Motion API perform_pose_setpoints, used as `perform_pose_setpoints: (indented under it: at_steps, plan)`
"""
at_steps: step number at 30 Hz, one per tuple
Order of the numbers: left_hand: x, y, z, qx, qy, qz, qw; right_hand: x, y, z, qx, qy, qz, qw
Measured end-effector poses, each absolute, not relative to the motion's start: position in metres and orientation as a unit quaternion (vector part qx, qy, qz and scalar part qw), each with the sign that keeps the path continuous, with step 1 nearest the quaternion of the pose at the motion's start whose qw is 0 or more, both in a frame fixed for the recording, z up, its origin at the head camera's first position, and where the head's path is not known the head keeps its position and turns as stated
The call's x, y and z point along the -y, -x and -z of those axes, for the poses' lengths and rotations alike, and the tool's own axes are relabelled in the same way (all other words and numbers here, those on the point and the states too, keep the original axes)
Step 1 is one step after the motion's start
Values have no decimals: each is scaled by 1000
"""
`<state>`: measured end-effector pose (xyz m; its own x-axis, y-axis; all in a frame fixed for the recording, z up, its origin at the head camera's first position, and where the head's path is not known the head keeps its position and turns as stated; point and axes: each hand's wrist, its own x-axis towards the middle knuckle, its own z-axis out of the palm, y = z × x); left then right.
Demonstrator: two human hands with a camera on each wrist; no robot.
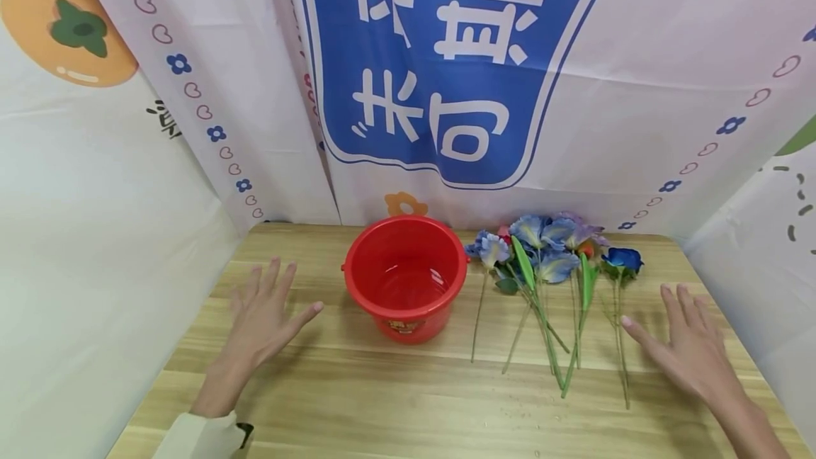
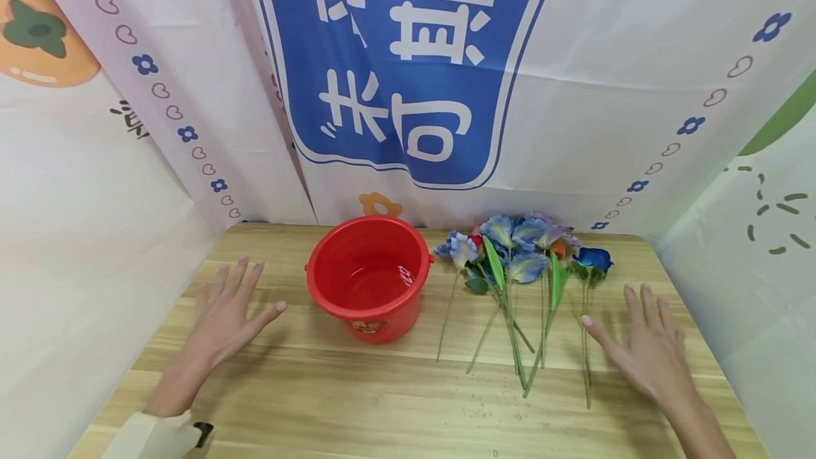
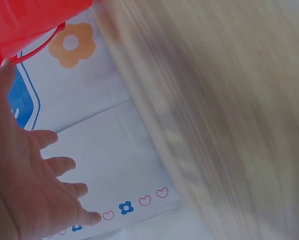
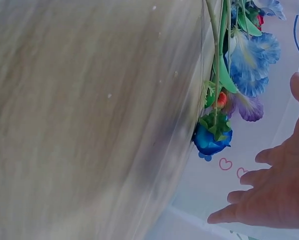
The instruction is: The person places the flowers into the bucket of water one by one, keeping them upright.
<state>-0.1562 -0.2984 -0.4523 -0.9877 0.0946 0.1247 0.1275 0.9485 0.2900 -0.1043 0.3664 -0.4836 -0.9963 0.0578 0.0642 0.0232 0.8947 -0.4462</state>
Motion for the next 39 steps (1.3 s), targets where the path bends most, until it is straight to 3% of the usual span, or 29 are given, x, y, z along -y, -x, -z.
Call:
perform_pose_setpoints:
  at_steps: [28,39]
  plan:
    - [259,170,451,889,162,395,169,-362,123,477,946,53,-320,4]
    - [243,181,452,793,185,558,160,-368,127,478,927,83,-363,-33]
